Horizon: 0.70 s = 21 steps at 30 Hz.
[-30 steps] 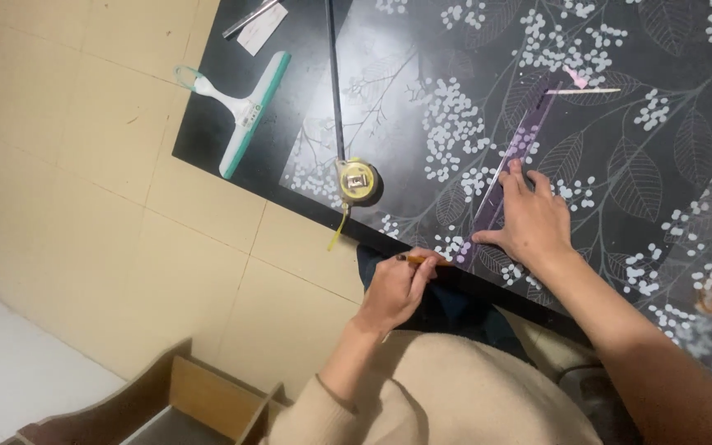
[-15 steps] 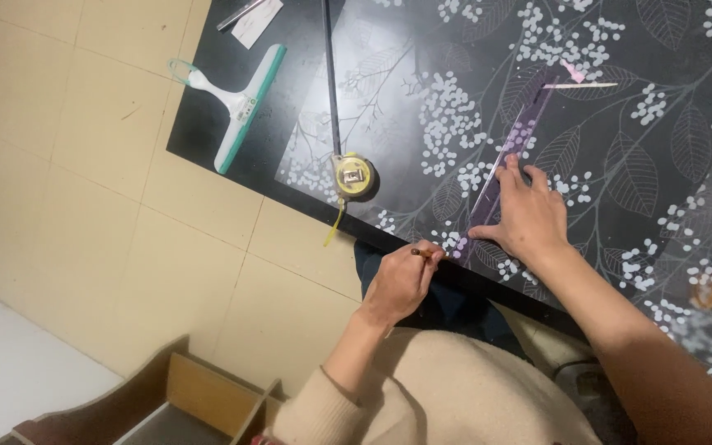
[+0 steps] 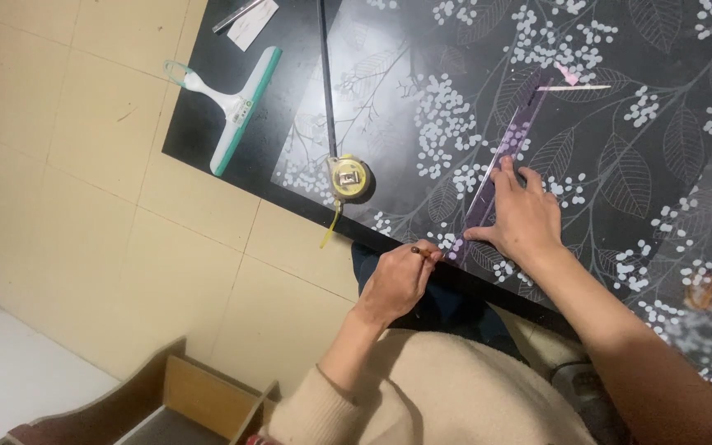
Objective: Measuring and marking a decorative film on a table using a tape measure, ruler, and pencil after cutting it with scissors.
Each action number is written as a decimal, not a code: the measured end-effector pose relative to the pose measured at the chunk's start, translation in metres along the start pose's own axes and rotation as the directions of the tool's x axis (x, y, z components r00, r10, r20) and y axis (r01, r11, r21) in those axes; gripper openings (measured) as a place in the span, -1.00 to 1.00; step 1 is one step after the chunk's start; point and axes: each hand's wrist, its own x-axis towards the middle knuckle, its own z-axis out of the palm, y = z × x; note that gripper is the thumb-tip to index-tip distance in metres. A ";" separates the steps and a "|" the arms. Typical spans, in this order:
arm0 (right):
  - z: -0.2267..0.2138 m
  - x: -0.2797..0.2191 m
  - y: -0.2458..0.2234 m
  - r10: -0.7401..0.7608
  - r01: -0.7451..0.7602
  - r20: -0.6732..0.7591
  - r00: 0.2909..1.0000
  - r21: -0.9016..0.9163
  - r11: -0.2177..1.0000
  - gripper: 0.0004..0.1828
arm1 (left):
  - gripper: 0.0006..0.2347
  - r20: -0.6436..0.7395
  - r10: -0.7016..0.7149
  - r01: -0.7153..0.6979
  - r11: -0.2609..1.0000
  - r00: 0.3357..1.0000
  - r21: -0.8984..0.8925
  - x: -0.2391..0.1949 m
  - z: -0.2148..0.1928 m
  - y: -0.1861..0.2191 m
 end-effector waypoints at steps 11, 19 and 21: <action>0.002 0.002 -0.001 0.024 -0.024 0.001 1.000 -0.009 1.000 0.12 | -0.78 0.043 0.143 -0.149 0.969 0.989 0.199 0.061 0.011 0.001; 0.010 0.003 0.003 0.036 -0.035 0.023 0.999 -0.048 0.998 0.10 | -0.77 0.023 0.139 -0.140 0.981 0.990 0.134 0.115 0.032 -0.018; 0.008 0.004 0.002 0.038 -0.037 0.016 0.999 -0.051 0.998 0.09 | -0.77 0.051 0.101 -0.107 0.987 0.994 0.123 0.101 0.027 -0.017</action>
